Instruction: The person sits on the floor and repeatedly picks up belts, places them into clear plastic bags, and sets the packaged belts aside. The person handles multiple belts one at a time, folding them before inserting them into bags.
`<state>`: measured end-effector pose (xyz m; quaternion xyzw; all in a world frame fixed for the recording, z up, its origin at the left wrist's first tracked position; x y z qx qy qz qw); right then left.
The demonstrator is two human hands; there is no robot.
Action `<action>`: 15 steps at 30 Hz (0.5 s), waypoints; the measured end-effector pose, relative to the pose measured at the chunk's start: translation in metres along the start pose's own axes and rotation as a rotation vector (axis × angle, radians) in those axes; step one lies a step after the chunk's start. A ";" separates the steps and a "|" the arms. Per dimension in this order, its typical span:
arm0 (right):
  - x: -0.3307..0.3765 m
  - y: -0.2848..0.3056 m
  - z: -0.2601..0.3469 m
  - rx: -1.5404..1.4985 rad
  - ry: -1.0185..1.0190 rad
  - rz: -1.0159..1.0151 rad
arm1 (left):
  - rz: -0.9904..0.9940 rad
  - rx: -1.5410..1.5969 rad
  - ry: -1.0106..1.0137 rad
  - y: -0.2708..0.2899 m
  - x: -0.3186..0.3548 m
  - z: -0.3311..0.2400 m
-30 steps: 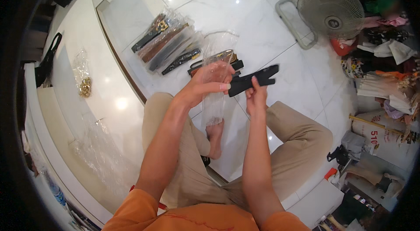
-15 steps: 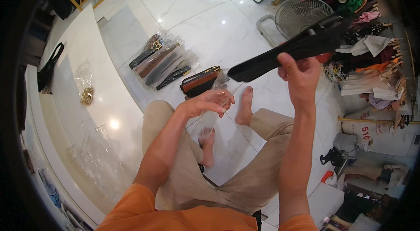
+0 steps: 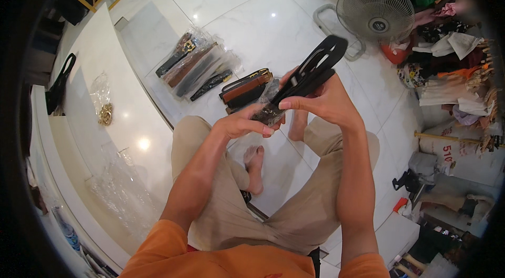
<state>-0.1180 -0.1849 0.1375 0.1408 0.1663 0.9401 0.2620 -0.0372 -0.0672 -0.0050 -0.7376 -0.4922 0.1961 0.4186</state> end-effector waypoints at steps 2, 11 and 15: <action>-0.001 -0.003 0.008 -0.163 0.014 -0.006 | 0.001 0.007 -0.013 -0.004 0.000 -0.004; -0.003 -0.004 -0.008 0.439 0.029 0.068 | -0.007 -0.007 0.025 0.005 -0.004 0.008; -0.005 0.004 -0.008 0.261 -0.030 -0.205 | 0.003 0.106 0.044 0.004 -0.003 0.011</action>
Point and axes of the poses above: each hand's wrist, its own x-axis away from the middle knuckle, its own y-axis out of the back of the hand, z = x × y, the point moved 7 cm from there along -x, towards the middle knuckle, and after that the axes turned 13 degrees about x, right-handed, at the moved point
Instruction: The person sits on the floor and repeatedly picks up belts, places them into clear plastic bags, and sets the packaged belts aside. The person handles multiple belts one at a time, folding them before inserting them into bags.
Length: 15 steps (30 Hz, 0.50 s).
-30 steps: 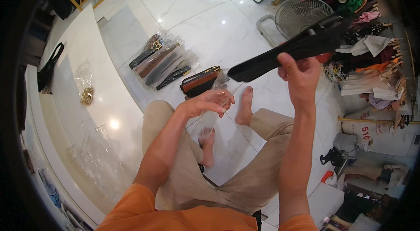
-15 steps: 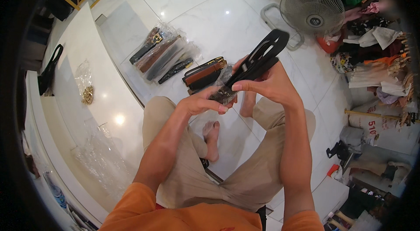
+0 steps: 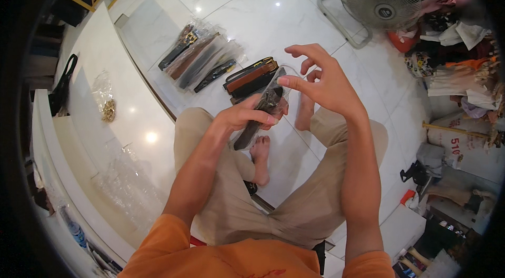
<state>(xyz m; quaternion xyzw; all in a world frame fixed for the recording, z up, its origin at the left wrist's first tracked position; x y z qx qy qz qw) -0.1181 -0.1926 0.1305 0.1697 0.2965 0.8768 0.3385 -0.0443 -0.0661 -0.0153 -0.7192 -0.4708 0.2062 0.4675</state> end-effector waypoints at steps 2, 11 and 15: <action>0.003 -0.013 -0.004 -0.057 -0.040 0.201 | 0.037 0.066 0.008 -0.001 -0.001 0.003; -0.003 0.013 -0.041 -0.095 -0.213 -0.080 | -0.028 -0.204 -0.231 -0.011 0.001 -0.022; -0.006 0.009 -0.026 -0.613 -0.325 -0.264 | -0.047 -0.014 -0.243 0.000 0.001 -0.026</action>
Point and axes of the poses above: each hand's wrist, its own x-axis away from the middle knuckle, its own y-axis out of the back of the hand, z = x × y, the point moved 7 cm from there along -x, towards the middle knuckle, and after that the axes turned 13 degrees about x, right-handed, at the moved point
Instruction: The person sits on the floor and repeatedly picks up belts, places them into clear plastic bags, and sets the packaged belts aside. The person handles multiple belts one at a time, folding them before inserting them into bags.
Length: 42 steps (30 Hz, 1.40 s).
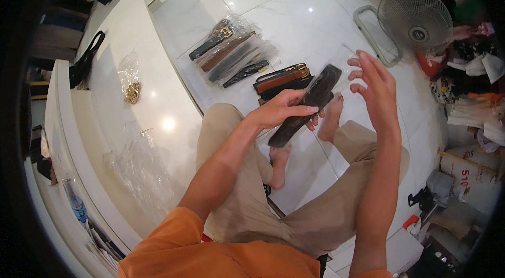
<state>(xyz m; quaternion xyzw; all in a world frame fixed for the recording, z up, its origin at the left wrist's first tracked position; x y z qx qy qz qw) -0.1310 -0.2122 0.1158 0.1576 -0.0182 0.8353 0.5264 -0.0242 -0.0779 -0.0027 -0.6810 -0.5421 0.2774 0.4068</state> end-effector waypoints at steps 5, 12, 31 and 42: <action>-0.005 -0.029 -0.052 0.405 -0.036 0.435 | -0.007 0.115 -0.006 -0.004 0.000 -0.008; -0.063 -0.020 -0.073 0.008 -0.112 -0.015 | -0.629 -0.629 -0.520 0.037 0.019 -0.052; -0.234 -0.311 -0.313 0.111 -0.457 0.109 | -1.310 -0.692 -1.231 0.067 0.110 -0.128; -0.174 -0.263 -0.289 0.182 -0.459 0.220 | -1.221 -0.716 -1.265 0.062 0.099 -0.127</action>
Point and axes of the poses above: each hand's wrist, its own x-axis away from the middle knuckle, its own y-axis out of the back of the hand, z = x × y, the point moved 7 cm from there along -x, towards the middle knuckle, and after that the axes turned 13 degrees about x, right-handed, at the moved point
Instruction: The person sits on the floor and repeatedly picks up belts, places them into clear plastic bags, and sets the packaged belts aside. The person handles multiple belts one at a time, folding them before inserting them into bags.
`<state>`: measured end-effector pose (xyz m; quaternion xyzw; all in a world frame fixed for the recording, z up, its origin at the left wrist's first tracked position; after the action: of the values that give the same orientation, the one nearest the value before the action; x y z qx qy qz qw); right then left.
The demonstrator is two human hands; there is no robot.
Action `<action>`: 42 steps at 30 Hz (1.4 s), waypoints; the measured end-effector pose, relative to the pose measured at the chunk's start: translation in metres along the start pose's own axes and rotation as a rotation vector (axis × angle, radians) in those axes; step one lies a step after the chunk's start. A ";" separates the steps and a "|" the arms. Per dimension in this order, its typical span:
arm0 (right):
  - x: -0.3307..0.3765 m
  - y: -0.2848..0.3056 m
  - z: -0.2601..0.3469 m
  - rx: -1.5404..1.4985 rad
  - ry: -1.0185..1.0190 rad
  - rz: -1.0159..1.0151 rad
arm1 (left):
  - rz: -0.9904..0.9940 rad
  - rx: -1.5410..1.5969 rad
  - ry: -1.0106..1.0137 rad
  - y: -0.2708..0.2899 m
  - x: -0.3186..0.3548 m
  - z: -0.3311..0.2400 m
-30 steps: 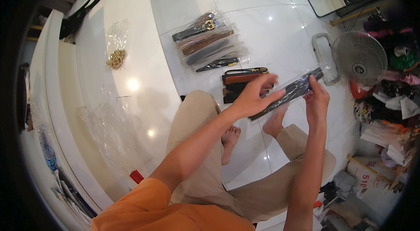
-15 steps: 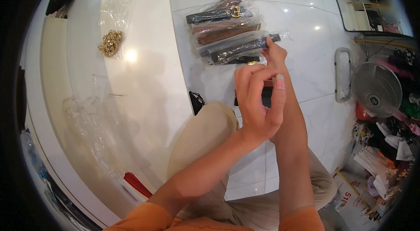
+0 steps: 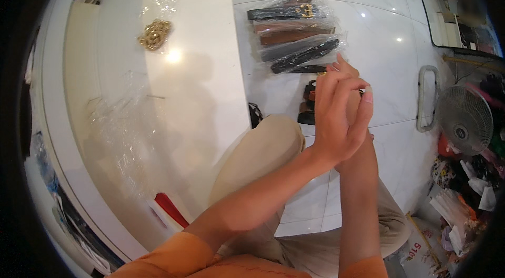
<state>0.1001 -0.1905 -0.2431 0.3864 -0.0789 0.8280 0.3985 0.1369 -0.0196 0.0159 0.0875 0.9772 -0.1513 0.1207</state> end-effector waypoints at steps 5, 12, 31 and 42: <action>0.072 0.049 0.003 0.219 0.027 0.099 | -0.002 -0.058 0.005 0.009 0.004 -0.010; 0.245 0.121 0.049 0.326 0.155 0.037 | -0.072 -0.130 -0.216 0.072 -0.018 -0.062; 0.367 0.142 0.077 0.346 0.518 0.156 | 0.043 -0.967 0.528 0.431 0.028 -0.105; 0.490 0.141 0.129 0.227 1.285 0.062 | 0.709 -0.537 0.264 0.118 0.064 -0.249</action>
<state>-0.1155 -0.0483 0.2149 -0.1483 0.2520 0.9083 0.2990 0.0482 0.1785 0.1971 0.4004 0.8986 0.1702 0.0577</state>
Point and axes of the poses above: each hand's wrist, its own x-axis away from the middle knuckle, its own y-axis out of the back of the hand, z = x × y, the point moved 7 cm from there along -x, towards the middle knuckle, and after that the axes turned 13 degrees about x, right-handed, at the moved point
